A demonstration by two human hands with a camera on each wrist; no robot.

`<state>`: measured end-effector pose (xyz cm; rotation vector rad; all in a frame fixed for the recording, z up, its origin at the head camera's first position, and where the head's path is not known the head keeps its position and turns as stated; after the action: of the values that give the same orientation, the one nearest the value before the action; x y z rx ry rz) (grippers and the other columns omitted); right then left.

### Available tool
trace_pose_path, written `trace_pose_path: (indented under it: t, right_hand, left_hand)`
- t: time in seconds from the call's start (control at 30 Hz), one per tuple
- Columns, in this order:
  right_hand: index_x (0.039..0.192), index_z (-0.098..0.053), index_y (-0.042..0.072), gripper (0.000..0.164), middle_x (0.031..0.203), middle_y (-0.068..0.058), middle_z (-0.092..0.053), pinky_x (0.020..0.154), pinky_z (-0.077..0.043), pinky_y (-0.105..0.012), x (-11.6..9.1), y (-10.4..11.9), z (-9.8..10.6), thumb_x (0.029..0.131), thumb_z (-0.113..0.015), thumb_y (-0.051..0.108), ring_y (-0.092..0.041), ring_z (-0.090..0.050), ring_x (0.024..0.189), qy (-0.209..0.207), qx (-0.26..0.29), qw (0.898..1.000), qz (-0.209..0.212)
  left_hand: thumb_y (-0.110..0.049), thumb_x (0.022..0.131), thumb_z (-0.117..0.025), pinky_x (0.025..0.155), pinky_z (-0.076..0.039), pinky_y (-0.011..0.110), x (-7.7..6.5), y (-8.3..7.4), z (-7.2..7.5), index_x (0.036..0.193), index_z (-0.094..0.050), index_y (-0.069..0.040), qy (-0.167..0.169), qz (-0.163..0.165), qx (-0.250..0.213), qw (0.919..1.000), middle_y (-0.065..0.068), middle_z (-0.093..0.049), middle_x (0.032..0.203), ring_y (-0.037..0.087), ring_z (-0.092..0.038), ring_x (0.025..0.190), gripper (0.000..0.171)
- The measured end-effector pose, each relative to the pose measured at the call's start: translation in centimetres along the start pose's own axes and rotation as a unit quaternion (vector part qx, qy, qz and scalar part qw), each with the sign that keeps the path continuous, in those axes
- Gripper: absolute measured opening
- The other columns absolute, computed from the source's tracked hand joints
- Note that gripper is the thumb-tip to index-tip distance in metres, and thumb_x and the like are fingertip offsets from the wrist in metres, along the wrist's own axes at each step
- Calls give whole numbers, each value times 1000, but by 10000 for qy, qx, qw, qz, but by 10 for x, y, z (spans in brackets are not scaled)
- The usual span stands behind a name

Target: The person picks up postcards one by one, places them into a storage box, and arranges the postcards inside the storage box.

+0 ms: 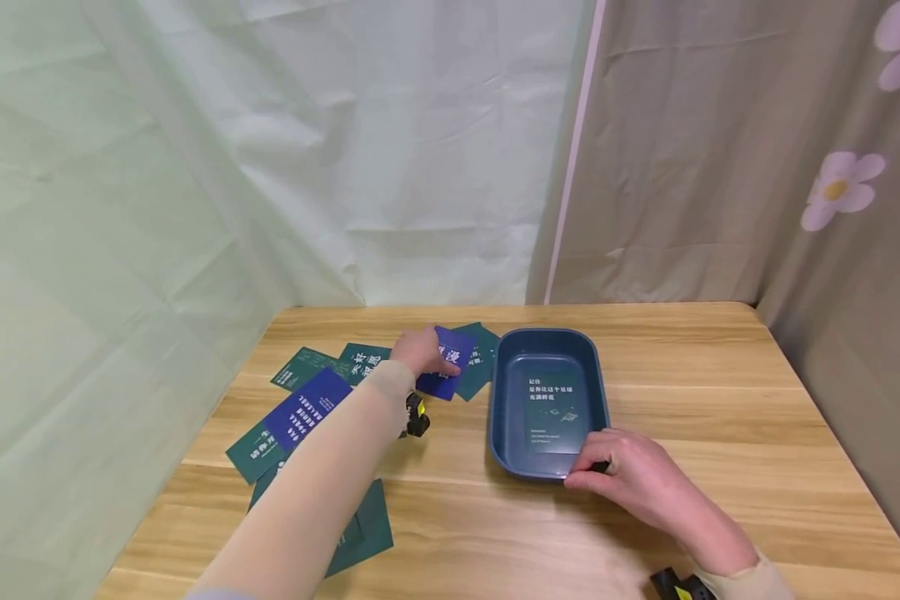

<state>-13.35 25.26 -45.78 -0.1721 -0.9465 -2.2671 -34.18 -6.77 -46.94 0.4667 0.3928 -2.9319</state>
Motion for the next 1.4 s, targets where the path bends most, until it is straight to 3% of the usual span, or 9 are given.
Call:
trace_pose_path:
  t: [0.17,0.33,0.57,0.67,0.8,1.0,1.17,1.27,1.4]
  right_hand:
    - [86,-80,37,21,88,29,-67,66,-53,-26,1,0,0,88,-95,23,3,-61,80,-67,-44,9999,66]
    - [86,-80,38,22,88,28,-68,66,-53,-26,0,1,-1,88,-95,22,3,-62,81,-105,-28,9998,142]
    - [85,-79,39,24,88,29,-67,66,-53,-27,1,1,1,87,-95,21,3,-60,80,-42,-96,9999,-8]
    - [84,-78,41,27,87,32,-65,88,-56,-42,2,3,1,85,-97,22,3,-63,82,-83,-278,9996,53]
    - [83,-77,43,30,87,35,-63,106,-39,-68,2,7,1,78,-99,23,4,-65,84,-263,-654,9971,287]
    - [81,-77,39,29,88,33,-62,108,-40,-59,4,14,1,70,-102,27,-2,-66,85,-572,-1302,9870,746]
    - [84,-79,37,15,91,31,-64,97,-48,-38,4,18,4,85,-91,47,-4,-63,86,-699,-1415,9832,922]
    - [86,-80,35,20,93,29,-67,89,-48,-27,3,21,7,93,-81,54,-5,-62,86,-744,-1354,9834,949]
    - [88,-83,31,17,94,26,-69,87,-49,-25,2,22,11,81,-97,33,-6,-63,87,-671,-1380,9838,928]
  left_hand:
    - [-43,88,-96,107,-55,56,-9,-1,8,167,-41,-9,-352,-351,-49,9988,28,-59,143,43,-62,129,102]
    - [-29,98,-87,95,-61,53,-18,-5,21,152,-53,-8,-729,-664,166,9950,19,-74,128,35,-74,110,67]
    - [-13,107,-72,89,-64,47,-26,-11,44,130,-73,-5,-1011,-1054,277,9889,13,-78,115,28,-74,99,24]
    - [-11,107,-71,95,-62,47,-28,-12,51,129,-74,-3,-991,-1178,236,9878,13,-78,117,28,-74,103,24]
    - [-12,107,-72,97,-61,46,-31,-10,57,127,-74,-2,-914,-1359,247,9862,13,-77,116,28,-73,103,23]
    - [-14,107,-74,81,-54,40,-37,-3,68,101,-68,-3,-788,-1736,198,9815,10,-68,96,26,-63,87,14]
    - [-16,108,-73,73,-51,34,-43,2,81,95,-61,-8,-672,-1964,26,9782,7,-64,92,21,-60,81,20]
    - [-15,109,-71,71,-58,32,-47,3,89,97,-60,-7,-556,-2027,-275,9773,10,-68,98,21,-65,77,18]
    - [-13,110,-69,70,-64,32,-52,2,97,100,-59,-4,-336,-2060,-856,9742,16,-73,107,27,-76,81,17]
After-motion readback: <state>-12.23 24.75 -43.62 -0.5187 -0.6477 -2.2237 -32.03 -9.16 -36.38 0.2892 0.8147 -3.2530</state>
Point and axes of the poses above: each hand's wrist, its own x-axis towards the middle knuckle, its own z-axis out of the back of the hand, y = z × x, the point moved 4 cm from there along x, towards the middle knuckle
